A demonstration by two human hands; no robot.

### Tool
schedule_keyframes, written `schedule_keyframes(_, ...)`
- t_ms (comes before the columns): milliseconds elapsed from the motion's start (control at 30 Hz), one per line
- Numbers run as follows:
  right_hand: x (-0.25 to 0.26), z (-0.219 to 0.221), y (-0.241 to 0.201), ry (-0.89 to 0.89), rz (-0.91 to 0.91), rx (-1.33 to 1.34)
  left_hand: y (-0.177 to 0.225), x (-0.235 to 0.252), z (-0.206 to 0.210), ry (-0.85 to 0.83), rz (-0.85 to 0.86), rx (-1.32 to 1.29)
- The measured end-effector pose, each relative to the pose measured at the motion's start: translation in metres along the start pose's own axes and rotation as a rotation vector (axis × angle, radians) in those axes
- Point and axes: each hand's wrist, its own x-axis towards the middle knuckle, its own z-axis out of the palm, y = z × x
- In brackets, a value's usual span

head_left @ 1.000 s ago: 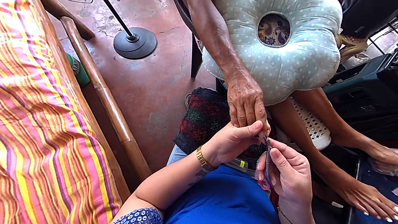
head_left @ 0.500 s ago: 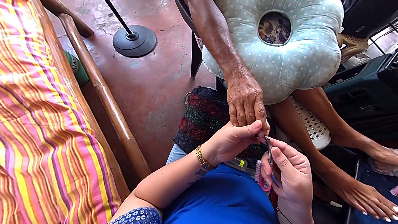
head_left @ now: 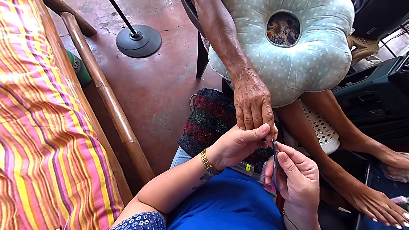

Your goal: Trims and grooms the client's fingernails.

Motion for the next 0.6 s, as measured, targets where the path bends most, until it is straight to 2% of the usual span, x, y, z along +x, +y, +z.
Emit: schedule_keyframes(600,0.0043,-0.0021,0.0060,-0.013,-0.105,-0.154,-0.0010,-0.0001,-0.0015,-0.006,0.004,0.008)
